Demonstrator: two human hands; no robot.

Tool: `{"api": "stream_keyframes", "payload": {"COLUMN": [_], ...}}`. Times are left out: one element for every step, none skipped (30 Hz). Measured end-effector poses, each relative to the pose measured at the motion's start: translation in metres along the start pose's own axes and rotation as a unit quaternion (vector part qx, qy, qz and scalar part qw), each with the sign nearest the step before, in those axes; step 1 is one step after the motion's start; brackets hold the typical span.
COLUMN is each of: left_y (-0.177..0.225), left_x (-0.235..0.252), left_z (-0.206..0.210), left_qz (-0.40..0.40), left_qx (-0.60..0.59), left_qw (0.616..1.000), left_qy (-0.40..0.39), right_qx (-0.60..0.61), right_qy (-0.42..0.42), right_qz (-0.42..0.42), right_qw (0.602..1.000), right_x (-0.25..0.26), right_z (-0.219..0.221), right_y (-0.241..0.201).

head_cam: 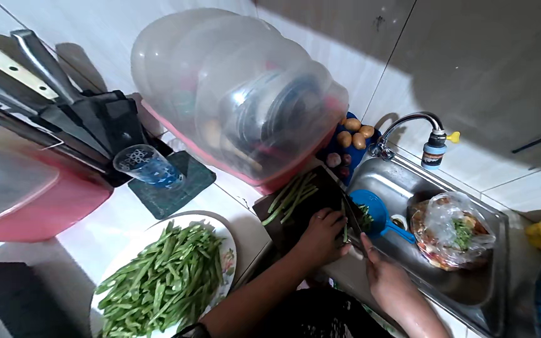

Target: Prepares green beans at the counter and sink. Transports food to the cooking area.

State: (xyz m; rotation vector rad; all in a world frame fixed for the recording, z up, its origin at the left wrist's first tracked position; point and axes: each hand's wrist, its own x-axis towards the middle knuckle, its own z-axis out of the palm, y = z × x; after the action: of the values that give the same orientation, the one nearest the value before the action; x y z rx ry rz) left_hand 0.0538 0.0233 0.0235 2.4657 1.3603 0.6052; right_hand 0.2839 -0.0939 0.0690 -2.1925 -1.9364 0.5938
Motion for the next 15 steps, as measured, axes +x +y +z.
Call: {"api": "stream_keyframes", "payload": {"left_y": [0.002, 0.003, 0.002, 0.0, -0.002, -0.004, -0.005, -0.006, -0.007, -0.006, -0.006, -0.006, -0.007, -0.009, -0.009], "left_x": [-0.001, -0.001, -0.002, -0.003, -0.004, -0.004, -0.003, -0.002, -0.001, 0.0, 0.001, 0.002, 0.002, 0.002, 0.002], "left_z": [-0.003, -0.007, -0.008, -0.008, -0.006, -0.005, -0.004, -0.002, -0.001, -0.001, -0.002, -0.002, -0.001, 0.0, 0.0], "left_qz": [0.001, 0.001, 0.002, 0.002, 0.002, 0.001, 0.0, -0.002, -0.005, -0.01, -0.016, -0.02, -0.021, -0.02, -0.019], "left_qx": [-0.006, -0.011, -0.019, -0.032, -0.044, -0.051, -0.051, -0.048, -0.046, -0.045, -0.047, -0.052, -0.059, -0.062, -0.063], "left_qw": [1.0, 1.0, 1.0, 0.999, 0.999, 0.999, 0.999, 0.999, 0.999, 0.999, 0.998, 0.998, 0.997, 0.997, 0.997], "left_qy": [-0.005, -0.008, -0.009, -0.004, 0.005, 0.01, 0.013, 0.016, 0.018, 0.02, 0.025, 0.031, 0.034, 0.033, 0.03], "right_qx": [-0.009, -0.014, -0.016, -0.015, -0.012, -0.009, -0.006, -0.001, 0.007, 0.014, 0.023, 0.036, 0.051, 0.067, 0.072], "right_qy": [0.005, 0.008, 0.011, 0.012, 0.01, 0.01, 0.014, 0.018, 0.019, 0.019, 0.017, 0.016, 0.018, 0.02, 0.024], "right_qz": [0.0, 0.0, 0.001, 0.003, 0.005, 0.007, 0.007, 0.007, 0.006, 0.005, 0.006, 0.009, 0.013, 0.017, 0.018], "right_qw": [1.0, 1.0, 1.0, 1.0, 1.0, 1.0, 1.0, 1.0, 1.0, 1.0, 1.0, 0.999, 0.998, 0.997, 0.997], "right_x": [0.007, 0.014, 0.02, 0.025, 0.028, 0.028, 0.027, 0.024, 0.021, 0.018, 0.014, 0.012, 0.009, 0.007, 0.004], "right_z": [0.001, 0.002, 0.003, 0.003, 0.003, 0.004, 0.004, 0.005, 0.006, 0.006, 0.006, 0.006, 0.007, 0.007, 0.008], "right_y": [-0.003, -0.006, -0.008, -0.008, -0.008, -0.006, -0.003, 0.0, 0.004, 0.007, 0.01, 0.012, 0.014, 0.016, 0.02]}}
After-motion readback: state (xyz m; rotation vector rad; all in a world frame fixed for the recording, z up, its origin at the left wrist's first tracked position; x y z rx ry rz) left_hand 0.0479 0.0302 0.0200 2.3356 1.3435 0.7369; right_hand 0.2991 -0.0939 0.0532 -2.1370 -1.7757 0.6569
